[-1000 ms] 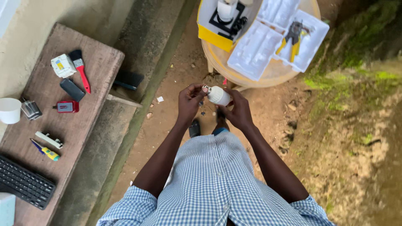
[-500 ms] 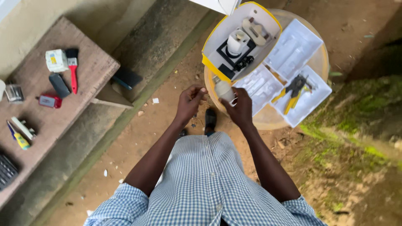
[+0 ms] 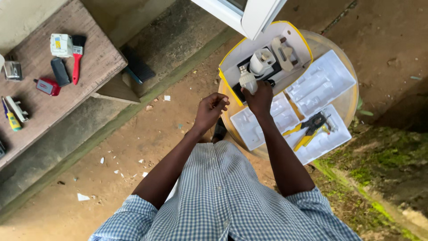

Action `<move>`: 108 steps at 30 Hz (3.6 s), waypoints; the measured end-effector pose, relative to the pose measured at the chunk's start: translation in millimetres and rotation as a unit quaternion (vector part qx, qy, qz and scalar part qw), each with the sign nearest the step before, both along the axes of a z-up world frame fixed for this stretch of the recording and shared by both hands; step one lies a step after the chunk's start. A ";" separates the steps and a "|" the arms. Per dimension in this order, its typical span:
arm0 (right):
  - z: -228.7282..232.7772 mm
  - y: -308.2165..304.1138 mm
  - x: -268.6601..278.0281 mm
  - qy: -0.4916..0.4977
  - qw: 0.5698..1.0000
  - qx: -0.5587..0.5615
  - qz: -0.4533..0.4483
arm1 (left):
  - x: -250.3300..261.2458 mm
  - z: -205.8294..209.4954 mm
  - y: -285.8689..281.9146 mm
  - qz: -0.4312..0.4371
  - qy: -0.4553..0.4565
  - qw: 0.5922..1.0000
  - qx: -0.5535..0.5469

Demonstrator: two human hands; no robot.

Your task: The person assembles various components such as a clock, a camera-like module, and a light bulb using a screwdriver and by hand at an outdoor bench and table.

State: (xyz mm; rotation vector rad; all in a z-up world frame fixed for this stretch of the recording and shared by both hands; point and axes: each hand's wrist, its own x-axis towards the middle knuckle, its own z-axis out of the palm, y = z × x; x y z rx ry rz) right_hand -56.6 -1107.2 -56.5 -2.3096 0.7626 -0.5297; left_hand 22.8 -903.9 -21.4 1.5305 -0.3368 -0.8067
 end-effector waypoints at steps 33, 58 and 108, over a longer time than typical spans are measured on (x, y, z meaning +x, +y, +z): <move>-1.9 8.0 -12.4 -0.025 0.995 0.058 0.075 | -5.3 -9.7 -0.5 0.053 0.010 0.998 0.023; 60.7 111.6 -44.2 -0.033 0.971 0.135 0.196 | -52.9 -22.1 68.6 0.112 -0.032 0.993 0.020; 86.9 603.4 57.4 0.083 0.590 0.111 0.795 | -153.4 -40.3 526.9 0.732 -0.025 0.676 -0.082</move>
